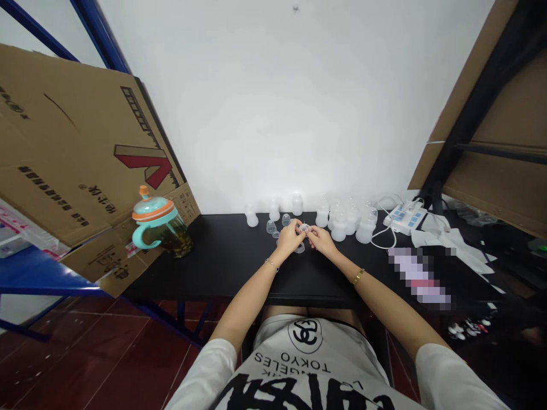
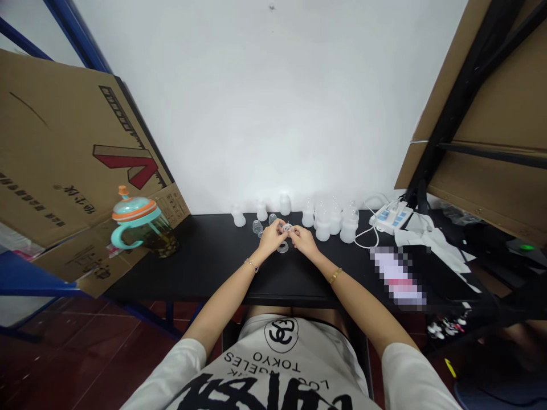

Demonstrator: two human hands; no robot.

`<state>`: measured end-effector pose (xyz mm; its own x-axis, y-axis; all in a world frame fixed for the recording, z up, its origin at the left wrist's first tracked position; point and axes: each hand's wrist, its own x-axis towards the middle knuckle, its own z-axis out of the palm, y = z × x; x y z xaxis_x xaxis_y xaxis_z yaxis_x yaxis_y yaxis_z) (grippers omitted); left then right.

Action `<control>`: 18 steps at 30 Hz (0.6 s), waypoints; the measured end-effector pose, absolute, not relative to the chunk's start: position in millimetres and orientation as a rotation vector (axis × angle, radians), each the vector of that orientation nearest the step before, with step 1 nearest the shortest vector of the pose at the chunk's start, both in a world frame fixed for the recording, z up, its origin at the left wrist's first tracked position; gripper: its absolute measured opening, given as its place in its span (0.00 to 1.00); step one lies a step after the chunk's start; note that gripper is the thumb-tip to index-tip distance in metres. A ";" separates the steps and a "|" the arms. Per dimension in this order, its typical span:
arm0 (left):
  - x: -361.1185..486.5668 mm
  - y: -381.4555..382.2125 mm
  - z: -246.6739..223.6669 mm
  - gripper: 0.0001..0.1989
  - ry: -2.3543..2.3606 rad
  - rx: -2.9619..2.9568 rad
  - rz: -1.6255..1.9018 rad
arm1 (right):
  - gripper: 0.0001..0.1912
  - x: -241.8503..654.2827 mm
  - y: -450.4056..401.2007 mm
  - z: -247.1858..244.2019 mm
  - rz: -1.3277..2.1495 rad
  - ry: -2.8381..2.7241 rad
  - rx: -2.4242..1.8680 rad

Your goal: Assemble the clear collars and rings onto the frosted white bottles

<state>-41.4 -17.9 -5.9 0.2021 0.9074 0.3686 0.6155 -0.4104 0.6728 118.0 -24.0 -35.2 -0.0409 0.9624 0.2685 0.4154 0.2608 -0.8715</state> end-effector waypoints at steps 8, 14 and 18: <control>-41.8 -18.3 -5.7 0.10 1.415 2.097 1.047 | 0.09 117.9 -24.7 -34.7 0.742 -1.624 -1.303; -41.6 -18.1 -6.2 0.10 1.414 2.101 1.057 | 0.10 118.4 -24.7 -34.8 0.734 -1.634 -1.295; -41.2 -18.3 -5.1 0.10 1.430 2.097 1.041 | 0.10 118.2 -24.6 -35.0 0.731 -1.630 -1.298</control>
<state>-41.2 -18.3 -5.1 0.2013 0.9128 0.3554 0.6186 -0.3998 0.6764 118.2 -24.6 -35.0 -0.0442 0.9583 0.2822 0.4263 0.2736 -0.8622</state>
